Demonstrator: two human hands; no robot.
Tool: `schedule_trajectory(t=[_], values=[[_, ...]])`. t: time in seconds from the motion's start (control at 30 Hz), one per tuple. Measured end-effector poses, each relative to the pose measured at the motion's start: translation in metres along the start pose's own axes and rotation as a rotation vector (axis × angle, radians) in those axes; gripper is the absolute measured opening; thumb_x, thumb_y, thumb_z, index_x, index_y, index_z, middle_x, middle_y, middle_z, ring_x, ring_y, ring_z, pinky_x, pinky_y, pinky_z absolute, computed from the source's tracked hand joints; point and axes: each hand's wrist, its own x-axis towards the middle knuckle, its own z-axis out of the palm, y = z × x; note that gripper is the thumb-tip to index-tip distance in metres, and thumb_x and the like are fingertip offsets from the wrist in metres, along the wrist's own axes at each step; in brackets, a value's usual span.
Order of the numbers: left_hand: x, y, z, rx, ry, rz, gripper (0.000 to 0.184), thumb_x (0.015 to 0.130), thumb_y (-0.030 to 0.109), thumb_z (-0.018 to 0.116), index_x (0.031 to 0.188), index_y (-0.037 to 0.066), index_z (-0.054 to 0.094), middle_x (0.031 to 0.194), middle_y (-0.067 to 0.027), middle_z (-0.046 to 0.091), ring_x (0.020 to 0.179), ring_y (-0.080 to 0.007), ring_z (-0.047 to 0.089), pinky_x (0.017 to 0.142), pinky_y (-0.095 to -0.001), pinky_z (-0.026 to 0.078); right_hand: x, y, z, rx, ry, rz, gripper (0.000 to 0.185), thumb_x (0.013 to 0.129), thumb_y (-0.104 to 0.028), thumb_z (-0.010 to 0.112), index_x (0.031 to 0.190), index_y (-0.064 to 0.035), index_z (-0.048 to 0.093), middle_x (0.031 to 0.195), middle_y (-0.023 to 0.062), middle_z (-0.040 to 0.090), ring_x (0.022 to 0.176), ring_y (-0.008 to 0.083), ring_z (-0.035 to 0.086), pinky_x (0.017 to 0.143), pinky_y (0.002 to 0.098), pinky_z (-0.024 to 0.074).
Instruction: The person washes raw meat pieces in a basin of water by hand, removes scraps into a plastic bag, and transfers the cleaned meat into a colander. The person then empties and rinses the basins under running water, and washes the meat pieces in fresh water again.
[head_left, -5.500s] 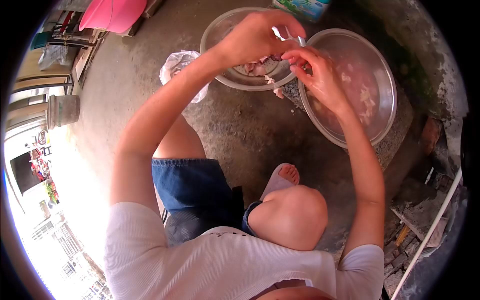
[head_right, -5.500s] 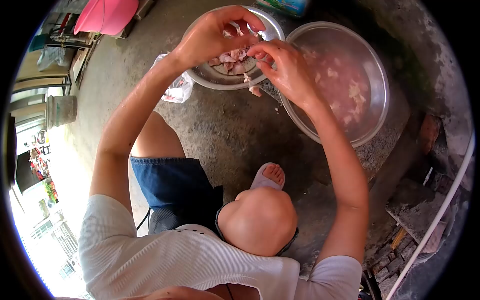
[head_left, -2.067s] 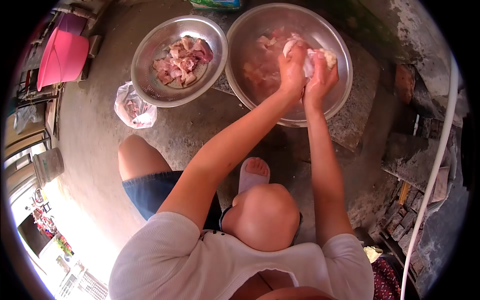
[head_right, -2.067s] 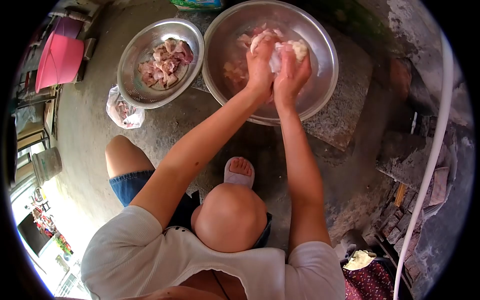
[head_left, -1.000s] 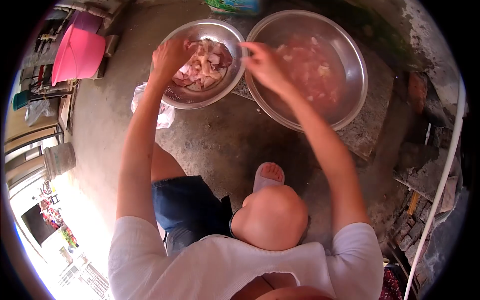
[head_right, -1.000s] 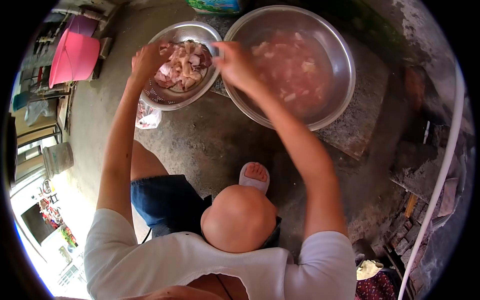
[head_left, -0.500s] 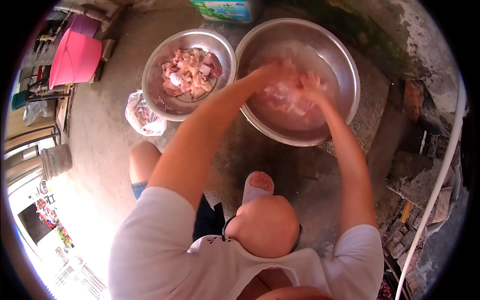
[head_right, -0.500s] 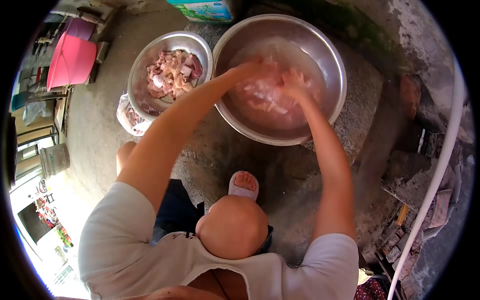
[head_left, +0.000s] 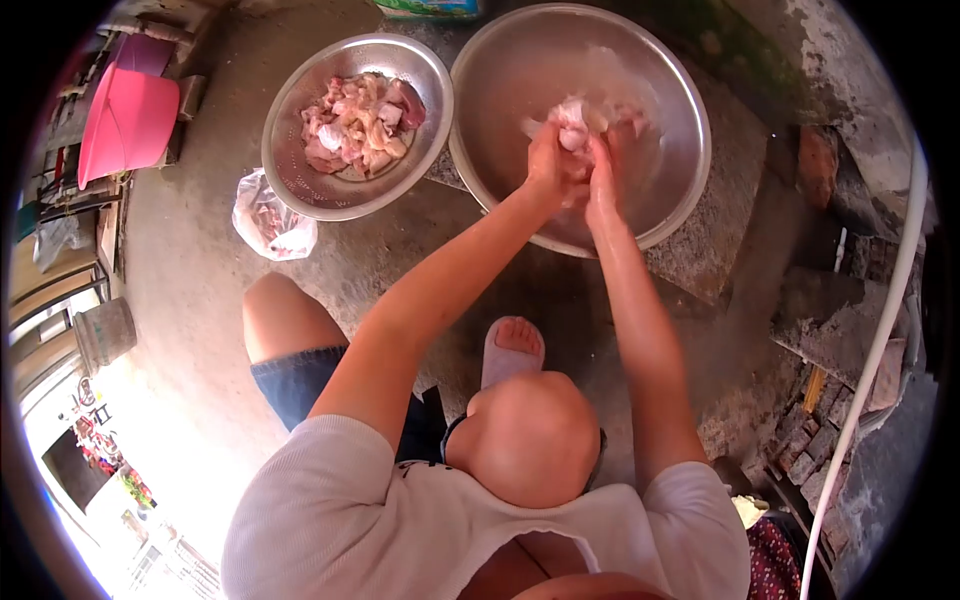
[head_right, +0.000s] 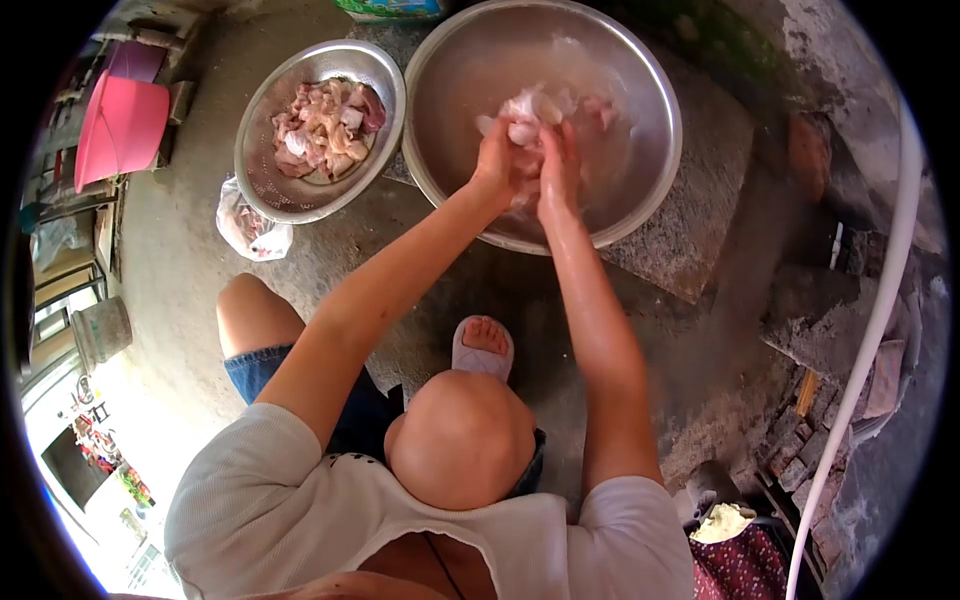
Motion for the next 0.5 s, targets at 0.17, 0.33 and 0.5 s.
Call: schedule_trajectory(t=[0.17,0.33,0.5], values=[[-0.04,0.01,0.039,0.064,-0.132,0.476,0.028,0.088,0.03,0.043,0.105,0.009,0.05,0.092,-0.0068,0.055,0.082,-0.0163,0.055,0.071,-0.0285,0.047,-0.021,-0.026,0.021,-0.078,0.068,-0.465,0.035,0.086,-0.032,0.052,0.103,-0.0019,0.046,0.1,0.0062,0.048,0.092,0.0145,0.046,0.078,0.0261,0.0389],[-0.058,0.012,0.052,0.066,-0.214,0.594,0.02,0.087,0.019,0.046,0.102,0.007,0.049,0.093,-0.006,0.051,0.085,-0.0136,0.052,0.071,-0.0255,0.044,-0.03,-0.045,0.032,-0.05,0.151,-0.653,0.03,0.079,-0.024,0.059,0.093,-0.0036,0.043,0.103,0.0086,0.042,0.094,0.0179,0.041,0.085,0.0316,0.0333],[-0.065,0.013,0.053,0.222,-0.276,0.603,0.024,0.086,0.022,0.049,0.102,0.004,0.049,0.095,-0.0055,0.051,0.086,-0.0132,0.05,0.077,-0.0252,0.041,-0.038,-0.06,0.034,-0.021,0.153,-0.758,0.027,0.078,-0.014,0.058,0.1,-0.004,0.045,0.098,0.0068,0.047,0.09,0.0168,0.045,0.081,0.03,0.0375]])
